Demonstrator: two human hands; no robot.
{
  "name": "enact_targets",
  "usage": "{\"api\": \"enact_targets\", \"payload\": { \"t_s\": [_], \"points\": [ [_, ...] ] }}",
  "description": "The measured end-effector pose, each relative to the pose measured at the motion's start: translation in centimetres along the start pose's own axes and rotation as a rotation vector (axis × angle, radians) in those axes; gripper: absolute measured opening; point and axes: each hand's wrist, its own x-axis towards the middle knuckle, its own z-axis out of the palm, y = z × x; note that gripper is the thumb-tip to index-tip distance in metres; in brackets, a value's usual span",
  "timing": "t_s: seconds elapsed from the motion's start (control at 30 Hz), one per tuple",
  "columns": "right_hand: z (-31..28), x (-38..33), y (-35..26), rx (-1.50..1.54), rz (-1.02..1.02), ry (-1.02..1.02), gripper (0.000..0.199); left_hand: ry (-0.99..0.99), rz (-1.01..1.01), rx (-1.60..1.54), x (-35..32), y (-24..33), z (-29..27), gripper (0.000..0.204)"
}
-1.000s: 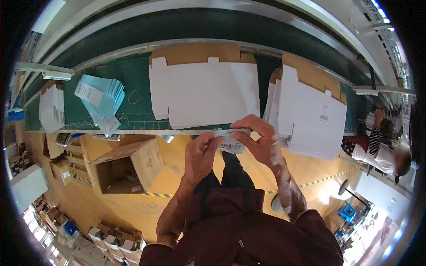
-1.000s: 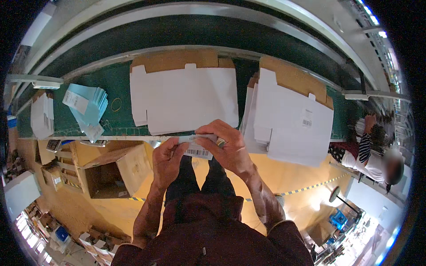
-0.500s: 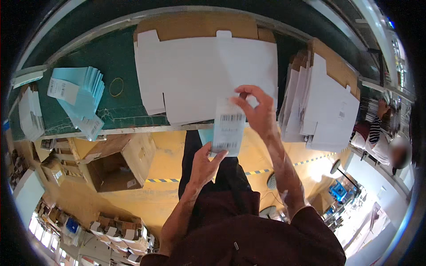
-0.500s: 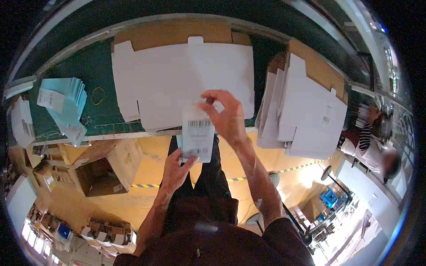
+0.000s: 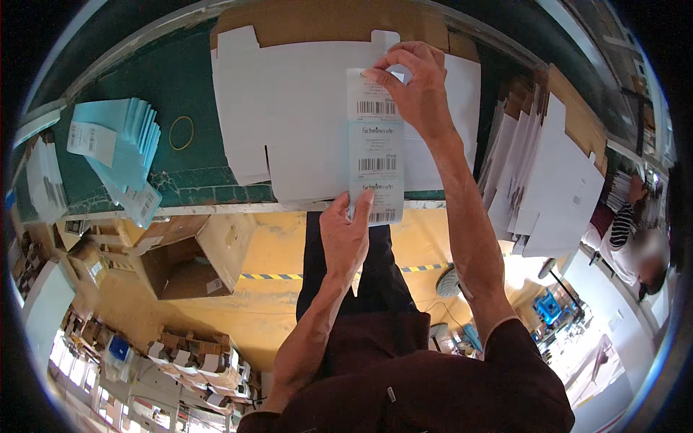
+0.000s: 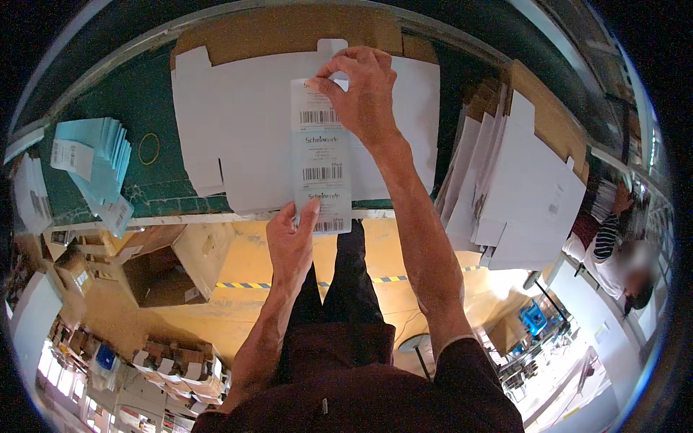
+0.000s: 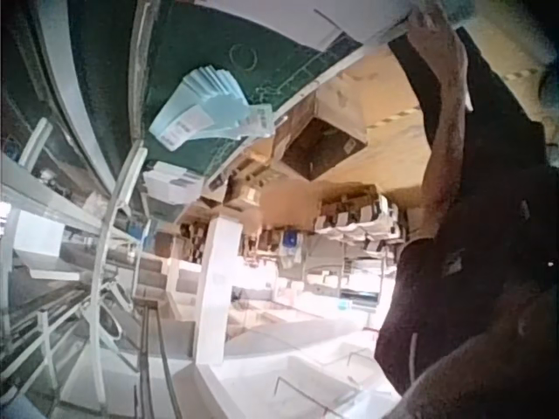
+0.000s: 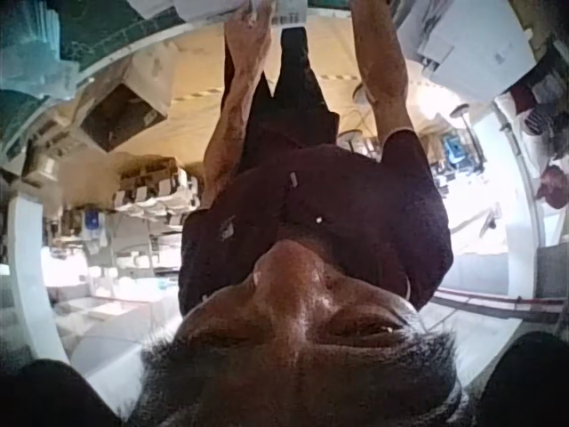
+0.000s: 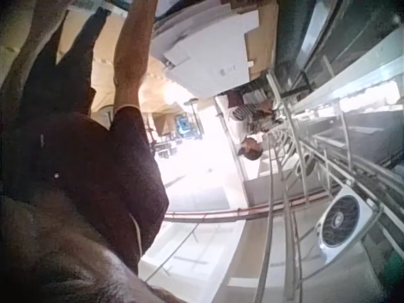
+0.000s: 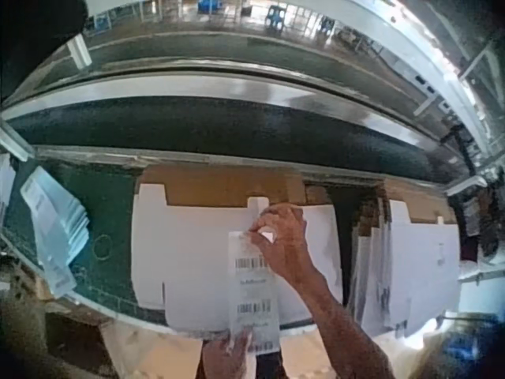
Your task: The person applies labels to flat cardboard boxes by hand.
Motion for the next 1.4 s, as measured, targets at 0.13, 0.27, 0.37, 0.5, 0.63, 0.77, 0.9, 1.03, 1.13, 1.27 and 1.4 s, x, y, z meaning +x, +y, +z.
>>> {"api": "enact_targets", "payload": {
  "t_s": [0.13, 0.27, 0.37, 0.5, 0.63, 0.77, 0.9, 1.03, 1.13, 1.27, 1.4],
  "points": [
    [1.0, 0.0, 0.3, -0.087, -0.018, 0.001, 0.018, 0.019, 0.016, 0.028, 0.5, -0.4, 0.0, 0.034],
    [1.6, -0.1, 1.1, -0.096, -0.009, 0.05, 0.028, 0.036, -0.041, 0.191, 0.1, -1.3, -0.3, 0.033],
    [2.4, -0.1, 1.4, -0.112, 0.055, 0.082, 0.043, -0.045, -0.133, 0.345, -2.3, -4.0, -1.9, 0.03],
    [1.4, -2.1, 0.0, -0.136, -0.049, 0.054, 0.056, -0.163, -0.092, 0.586, -5.3, -5.2, -5.1, 0.022],
    [-0.2, -1.6, 1.9, -0.072, -0.057, 0.002, 0.07, -0.305, 0.407, 0.592, -3.3, -0.7, -5.0, 0.01],
    [-0.1, -0.9, 4.0, -0.057, 0.02, -0.002, 0.083, -0.458, 0.859, 0.742, 2.9, 3.6, -3.1, 0.013],
    [-1.5, -5.9, 1.9, -0.24, -0.07, 0.04, 0.104, -0.537, 0.922, 0.805, 9.2, 6.3, -1.0, 0.011],
    [-3.2, -9.1, 3.3, -0.427, 0.417, 0.145, 0.12, -0.61, 0.927, 1.034, 10.4, 5.5, -3.3, 0.018],
    [-3.1, -9.9, 3.3, -0.342, 0.6, 0.181, 0.126, -0.469, 0.889, 1.181, 9.6, 5.3, -8.3, 0.016],
    [-3.6, -8.7, 2.3, -0.325, 0.77, 0.131, 0.133, -0.095, 0.889, 1.174, 10.4, 5.1, -14.8, 0.023],
    [-4.9, -7.3, 1.9, -0.383, 0.839, 0.128, 0.112, -0.061, 0.725, 0.726, 11.5, 5.2, -16.0, 0.045]
  ]
}}
